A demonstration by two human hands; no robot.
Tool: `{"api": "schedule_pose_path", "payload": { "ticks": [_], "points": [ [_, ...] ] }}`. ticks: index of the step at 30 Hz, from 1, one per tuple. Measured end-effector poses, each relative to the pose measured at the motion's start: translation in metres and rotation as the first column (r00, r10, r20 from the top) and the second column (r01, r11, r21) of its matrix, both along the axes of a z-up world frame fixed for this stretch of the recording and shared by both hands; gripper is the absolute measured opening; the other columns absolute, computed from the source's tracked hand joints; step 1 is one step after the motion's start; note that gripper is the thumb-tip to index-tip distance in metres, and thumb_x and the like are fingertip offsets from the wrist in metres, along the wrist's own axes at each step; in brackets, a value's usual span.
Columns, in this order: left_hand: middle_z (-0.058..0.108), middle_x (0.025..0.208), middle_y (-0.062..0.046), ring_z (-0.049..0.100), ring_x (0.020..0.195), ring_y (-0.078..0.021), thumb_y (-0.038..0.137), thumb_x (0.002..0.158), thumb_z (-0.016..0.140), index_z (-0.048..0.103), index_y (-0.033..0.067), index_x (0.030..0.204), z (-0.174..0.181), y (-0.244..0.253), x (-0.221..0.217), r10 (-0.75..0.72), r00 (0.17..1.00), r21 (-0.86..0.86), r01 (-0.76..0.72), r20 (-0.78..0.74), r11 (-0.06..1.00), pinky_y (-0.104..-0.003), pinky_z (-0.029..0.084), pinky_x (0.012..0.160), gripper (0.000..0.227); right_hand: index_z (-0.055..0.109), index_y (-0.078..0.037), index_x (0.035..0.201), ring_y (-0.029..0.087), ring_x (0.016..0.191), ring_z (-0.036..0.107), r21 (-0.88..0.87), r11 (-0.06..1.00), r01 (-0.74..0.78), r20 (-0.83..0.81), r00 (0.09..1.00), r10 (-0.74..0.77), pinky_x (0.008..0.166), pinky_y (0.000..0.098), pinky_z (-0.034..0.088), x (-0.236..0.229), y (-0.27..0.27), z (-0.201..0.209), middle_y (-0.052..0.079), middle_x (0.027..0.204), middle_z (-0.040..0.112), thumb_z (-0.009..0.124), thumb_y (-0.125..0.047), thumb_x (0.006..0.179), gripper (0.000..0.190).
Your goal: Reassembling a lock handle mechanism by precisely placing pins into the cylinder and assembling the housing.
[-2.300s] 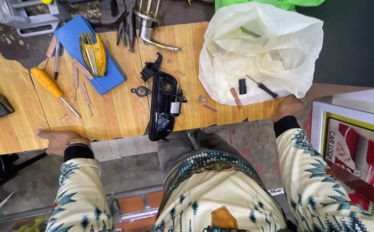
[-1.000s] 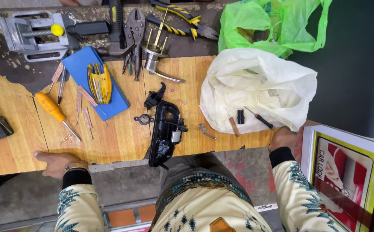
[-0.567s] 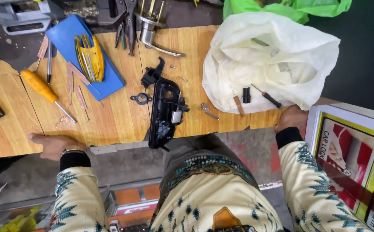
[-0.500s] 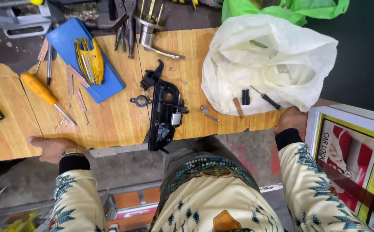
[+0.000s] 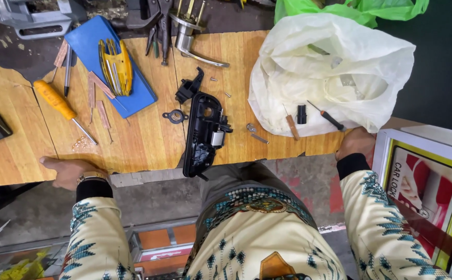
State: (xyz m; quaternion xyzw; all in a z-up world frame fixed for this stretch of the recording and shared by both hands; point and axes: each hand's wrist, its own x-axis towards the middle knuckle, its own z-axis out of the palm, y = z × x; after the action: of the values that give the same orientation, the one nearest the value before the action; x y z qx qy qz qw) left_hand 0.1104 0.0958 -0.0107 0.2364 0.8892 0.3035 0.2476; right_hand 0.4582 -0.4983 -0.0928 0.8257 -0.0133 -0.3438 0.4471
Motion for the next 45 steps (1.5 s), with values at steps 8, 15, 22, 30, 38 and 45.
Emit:
{"api": "schedule_pose_path", "payload": {
  "ticks": [8, 15, 22, 30, 38, 45],
  "points": [
    [0.066, 0.135, -0.022, 0.071, 0.117, -0.0402, 0.078, 0.065, 0.050, 0.047, 0.0034, 0.138, 0.006, -0.001, 0.005, 0.011, 1.000, 0.015, -0.011, 0.022, 1.000, -0.054, 0.061, 0.092, 0.104, 0.065, -0.023, 0.096, 0.009, 0.083, 0.075, 0.017, 1.000, -0.010, 0.013, 1.000, 0.010, 0.063, 0.0197, 0.055, 0.003, -0.018, -0.021, -0.010, 0.090, 0.072, 0.088, -0.044, 0.063, 0.046],
    [0.065, 0.137, -0.023, 0.072, 0.117, -0.0409, 0.078, 0.063, 0.052, 0.044, 0.0033, 0.141, -0.002, 0.002, 0.001, 0.030, 0.998, 0.049, -0.033, 0.056, 0.998, -0.054, 0.061, 0.092, 0.108, 0.066, -0.022, 0.102, 0.009, 0.088, 0.076, 0.002, 1.000, -0.001, 0.003, 1.000, 0.001, 0.065, 0.0191, 0.056, 0.004, -0.007, -0.010, -0.010, 0.094, 0.074, 0.092, -0.048, 0.061, 0.055],
    [0.071, 0.129, -0.021, 0.075, 0.110, -0.0393, 0.076, 0.063, 0.050, 0.050, 0.0048, 0.132, 0.011, -0.002, 0.009, 0.035, 0.998, 0.019, -0.037, 0.051, 0.999, -0.054, 0.062, 0.086, 0.099, 0.066, -0.023, 0.099, 0.008, 0.088, 0.075, -0.002, 1.000, -0.008, -0.011, 1.000, 0.008, 0.066, 0.0188, 0.054, 0.004, -0.006, -0.008, -0.010, 0.093, 0.073, 0.092, -0.047, 0.062, 0.052],
    [0.070, 0.131, -0.021, 0.074, 0.112, -0.0406, 0.076, 0.064, 0.051, 0.047, 0.0046, 0.136, 0.007, 0.000, 0.005, 0.034, 0.998, 0.022, -0.036, 0.060, 0.999, -0.057, 0.061, 0.086, 0.101, 0.064, -0.022, 0.101, 0.010, 0.088, 0.075, 0.019, 1.000, 0.003, 0.001, 1.000, -0.003, 0.066, 0.0207, 0.055, 0.003, -0.007, -0.008, -0.009, 0.094, 0.072, 0.088, -0.046, 0.064, 0.051],
    [0.070, 0.130, -0.022, 0.073, 0.113, -0.0405, 0.078, 0.063, 0.051, 0.048, 0.0026, 0.135, -0.007, 0.005, -0.004, 0.013, 1.000, 0.036, -0.014, 0.023, 0.999, -0.054, 0.061, 0.088, 0.104, 0.063, -0.020, 0.109, 0.010, 0.090, 0.076, 0.046, 0.999, 0.018, 0.025, 1.000, -0.019, 0.067, 0.0202, 0.056, 0.005, -0.011, -0.012, -0.008, 0.098, 0.072, 0.093, -0.046, 0.060, 0.064],
    [0.071, 0.129, -0.021, 0.075, 0.110, -0.0389, 0.074, 0.063, 0.051, 0.050, 0.0038, 0.133, 0.008, -0.001, 0.009, 0.050, 0.997, 0.040, -0.052, 0.060, 0.998, -0.053, 0.062, 0.086, 0.099, 0.061, -0.018, 0.108, 0.012, 0.091, 0.074, 0.124, 0.992, -0.001, 0.071, 0.997, -0.008, 0.069, 0.0213, 0.057, 0.005, -0.020, -0.018, -0.005, 0.099, 0.070, 0.093, -0.044, 0.057, 0.065]
  ]
}}
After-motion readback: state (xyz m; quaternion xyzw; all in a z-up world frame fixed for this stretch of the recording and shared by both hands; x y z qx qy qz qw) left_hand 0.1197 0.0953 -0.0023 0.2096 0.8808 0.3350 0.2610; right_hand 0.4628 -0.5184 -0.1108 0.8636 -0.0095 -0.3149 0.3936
